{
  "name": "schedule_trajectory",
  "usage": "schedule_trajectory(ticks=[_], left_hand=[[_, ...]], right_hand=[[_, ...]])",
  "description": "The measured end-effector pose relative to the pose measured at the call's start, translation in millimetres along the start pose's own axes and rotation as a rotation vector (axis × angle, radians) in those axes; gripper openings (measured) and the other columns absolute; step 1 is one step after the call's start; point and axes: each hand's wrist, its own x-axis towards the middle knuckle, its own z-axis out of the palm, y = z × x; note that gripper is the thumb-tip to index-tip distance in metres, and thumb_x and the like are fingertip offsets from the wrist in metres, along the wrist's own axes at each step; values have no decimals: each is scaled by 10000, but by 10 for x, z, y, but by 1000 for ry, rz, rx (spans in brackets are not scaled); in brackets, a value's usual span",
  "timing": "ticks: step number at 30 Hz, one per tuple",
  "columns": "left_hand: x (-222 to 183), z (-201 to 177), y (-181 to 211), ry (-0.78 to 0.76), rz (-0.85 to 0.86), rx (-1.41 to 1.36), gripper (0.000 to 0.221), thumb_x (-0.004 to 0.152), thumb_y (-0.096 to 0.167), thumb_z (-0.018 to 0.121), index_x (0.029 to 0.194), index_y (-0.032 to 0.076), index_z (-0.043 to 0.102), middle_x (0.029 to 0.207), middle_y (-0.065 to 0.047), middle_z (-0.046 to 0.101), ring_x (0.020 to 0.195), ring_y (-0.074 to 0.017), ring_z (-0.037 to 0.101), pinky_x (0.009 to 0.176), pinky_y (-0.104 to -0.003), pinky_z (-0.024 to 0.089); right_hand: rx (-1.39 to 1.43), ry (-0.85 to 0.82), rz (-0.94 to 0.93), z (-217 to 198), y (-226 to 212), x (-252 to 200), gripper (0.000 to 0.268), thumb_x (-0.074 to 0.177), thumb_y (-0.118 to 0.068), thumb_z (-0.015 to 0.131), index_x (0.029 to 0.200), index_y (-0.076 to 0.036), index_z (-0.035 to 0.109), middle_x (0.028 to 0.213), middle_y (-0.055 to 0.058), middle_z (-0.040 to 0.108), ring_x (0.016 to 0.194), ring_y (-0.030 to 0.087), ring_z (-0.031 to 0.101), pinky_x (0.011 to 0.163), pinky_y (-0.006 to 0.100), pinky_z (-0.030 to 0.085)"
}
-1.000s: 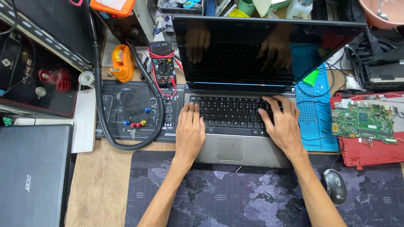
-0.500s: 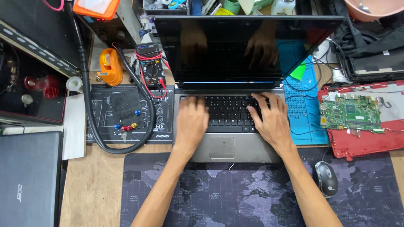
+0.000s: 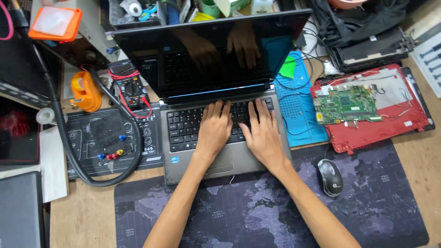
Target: Disassembling a laptop to access internal components, including removing the keyboard and disconnecting cables
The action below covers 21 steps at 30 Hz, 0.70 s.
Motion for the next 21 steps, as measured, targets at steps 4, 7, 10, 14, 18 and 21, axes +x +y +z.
schedule_trajectory(ticks=[4, 7, 10, 14, 18, 21], left_hand=[[-13, 18, 8, 4, 4, 44, 366, 947, 191, 599, 1288, 60, 629, 1163, -137, 606, 1101, -287, 596, 1022, -405, 463], [2, -33, 23, 27, 12, 8, 352, 937, 156, 608, 1269, 45, 641, 1139, -152, 609, 1065, -292, 600, 1010, -402, 466], [14, -14, 20, 43, 4, 5, 329, 942, 144, 600, 1253, 47, 649, 1110, -148, 612, 1036, -288, 604, 987, -397, 474], [53, 19, 33, 58, -24, 6, 301, 934, 139, 598, 1216, 59, 663, 1061, -118, 605, 982, -262, 601, 929, -379, 482], [106, -4, 30, 80, -48, -37, 255, 908, 84, 594, 1150, 46, 662, 1010, -119, 584, 929, -270, 576, 859, -376, 471], [108, -30, 46, 71, -59, -63, 230, 900, 75, 597, 1117, 42, 664, 991, -118, 579, 911, -275, 568, 837, -378, 465]], right_hand=[[-4, 51, 78, 15, -30, -93, 656, 1048, -383, 582, 1520, 41, 419, 1485, 326, 452, 1399, 447, 462, 1122, 539, 401], [-35, 76, 124, 56, -24, -122, 701, 1021, -456, 605, 1509, 19, 437, 1512, 311, 431, 1418, 435, 451, 1126, 515, 409], [-12, 76, 138, 65, -29, -108, 696, 1016, -460, 616, 1497, 17, 456, 1510, 317, 439, 1418, 443, 449, 1128, 513, 407], [4, 50, 150, 77, -23, -117, 698, 1021, -470, 606, 1501, 11, 451, 1505, 314, 447, 1415, 440, 454, 1128, 515, 406], [10, 41, 152, 125, 4, -118, 696, 1022, -483, 595, 1506, -2, 457, 1498, 298, 461, 1415, 432, 457, 1130, 509, 404], [41, 20, 166, 89, 2, -100, 678, 1025, -486, 584, 1493, -7, 476, 1473, 304, 483, 1399, 442, 470, 1123, 519, 409]])
